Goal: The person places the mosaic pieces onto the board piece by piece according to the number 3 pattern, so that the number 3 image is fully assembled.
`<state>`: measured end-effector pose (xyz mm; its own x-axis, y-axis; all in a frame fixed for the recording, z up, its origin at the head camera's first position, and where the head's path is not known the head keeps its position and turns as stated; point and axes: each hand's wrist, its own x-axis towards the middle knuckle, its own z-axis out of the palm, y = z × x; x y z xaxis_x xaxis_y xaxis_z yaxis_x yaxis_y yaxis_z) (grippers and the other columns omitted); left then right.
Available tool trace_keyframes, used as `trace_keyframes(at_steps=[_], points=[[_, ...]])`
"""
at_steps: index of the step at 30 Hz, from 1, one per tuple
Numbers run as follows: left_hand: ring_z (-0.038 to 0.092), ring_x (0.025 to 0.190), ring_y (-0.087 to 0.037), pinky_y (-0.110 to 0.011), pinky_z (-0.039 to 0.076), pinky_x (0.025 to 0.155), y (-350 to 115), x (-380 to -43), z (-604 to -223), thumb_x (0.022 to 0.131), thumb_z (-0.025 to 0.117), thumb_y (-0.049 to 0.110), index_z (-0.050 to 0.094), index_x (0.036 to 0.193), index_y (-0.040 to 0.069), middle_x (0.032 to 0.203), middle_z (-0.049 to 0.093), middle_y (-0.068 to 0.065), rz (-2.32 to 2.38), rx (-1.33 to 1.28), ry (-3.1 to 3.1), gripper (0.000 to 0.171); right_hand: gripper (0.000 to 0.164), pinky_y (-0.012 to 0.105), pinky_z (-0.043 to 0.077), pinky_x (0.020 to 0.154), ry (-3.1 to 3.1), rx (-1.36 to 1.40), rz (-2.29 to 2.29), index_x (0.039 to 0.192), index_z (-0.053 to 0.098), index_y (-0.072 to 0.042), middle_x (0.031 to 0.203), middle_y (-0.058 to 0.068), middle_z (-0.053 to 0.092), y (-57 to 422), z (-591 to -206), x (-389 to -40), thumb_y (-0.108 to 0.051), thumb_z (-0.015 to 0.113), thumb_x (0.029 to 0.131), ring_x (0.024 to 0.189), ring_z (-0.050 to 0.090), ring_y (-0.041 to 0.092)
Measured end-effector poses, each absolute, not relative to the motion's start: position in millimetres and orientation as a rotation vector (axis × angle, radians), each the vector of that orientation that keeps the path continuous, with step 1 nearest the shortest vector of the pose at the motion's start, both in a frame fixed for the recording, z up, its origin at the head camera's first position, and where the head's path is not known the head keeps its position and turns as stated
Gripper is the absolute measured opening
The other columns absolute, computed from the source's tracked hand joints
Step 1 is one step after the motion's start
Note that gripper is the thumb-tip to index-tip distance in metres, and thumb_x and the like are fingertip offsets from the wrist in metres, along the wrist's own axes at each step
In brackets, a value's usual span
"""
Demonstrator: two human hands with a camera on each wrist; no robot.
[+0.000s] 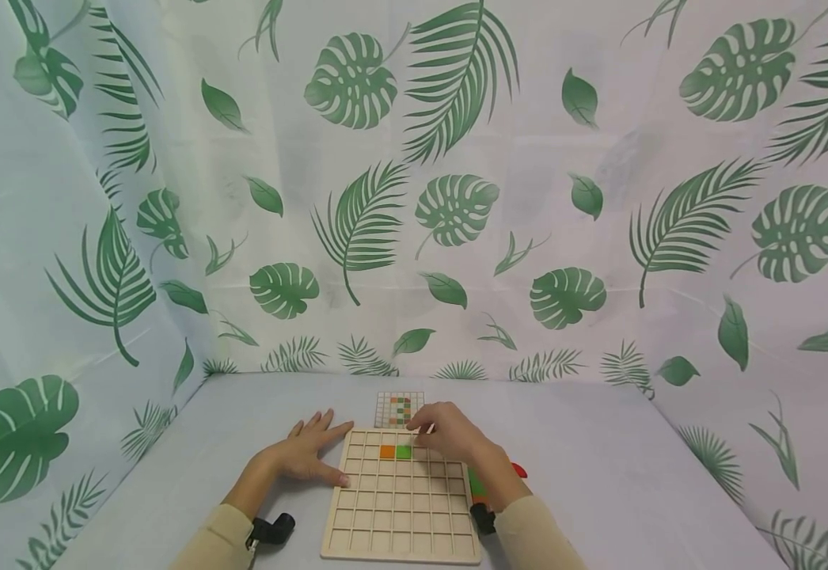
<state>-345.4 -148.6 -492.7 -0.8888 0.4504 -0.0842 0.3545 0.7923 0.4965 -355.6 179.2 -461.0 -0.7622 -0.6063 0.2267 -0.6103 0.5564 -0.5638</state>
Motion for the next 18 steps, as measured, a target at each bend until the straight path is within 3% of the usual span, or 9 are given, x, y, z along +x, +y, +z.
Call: trace_keyframes(at_steps=[9, 18], points=[[0.006, 0.159, -0.051, -0.072, 0.001, 0.125, -151, -351, -502, 0.067, 0.078, 0.083, 0.038, 0.162, 0.028, 0.172, 0.012, -0.028, 0.733, 0.661, 2.795, 0.117, 0.037, 0.055, 0.056, 0.098, -2.799, 0.772, 0.992, 0.133, 0.071, -0.010, 0.134, 0.006, 0.070, 188, -461, -351, -0.016, 0.075, 0.097, 0.123, 0.063, 0.033], [0.008, 0.161, -0.048, -0.068, 0.004, 0.127, -149, -348, -495, 0.072, 0.083, 0.070, 0.038, 0.163, 0.024, 0.172, 0.013, -0.026, 0.680, 0.624, 2.794, 0.111, 0.045, 0.060, 0.049, 0.109, -2.834, 0.599, 0.989, 0.140, 0.067, -0.019, 0.144, 0.004, 0.065, 202, -456, -350, -0.023, 0.077, 0.096, 0.135, 0.057, 0.034]])
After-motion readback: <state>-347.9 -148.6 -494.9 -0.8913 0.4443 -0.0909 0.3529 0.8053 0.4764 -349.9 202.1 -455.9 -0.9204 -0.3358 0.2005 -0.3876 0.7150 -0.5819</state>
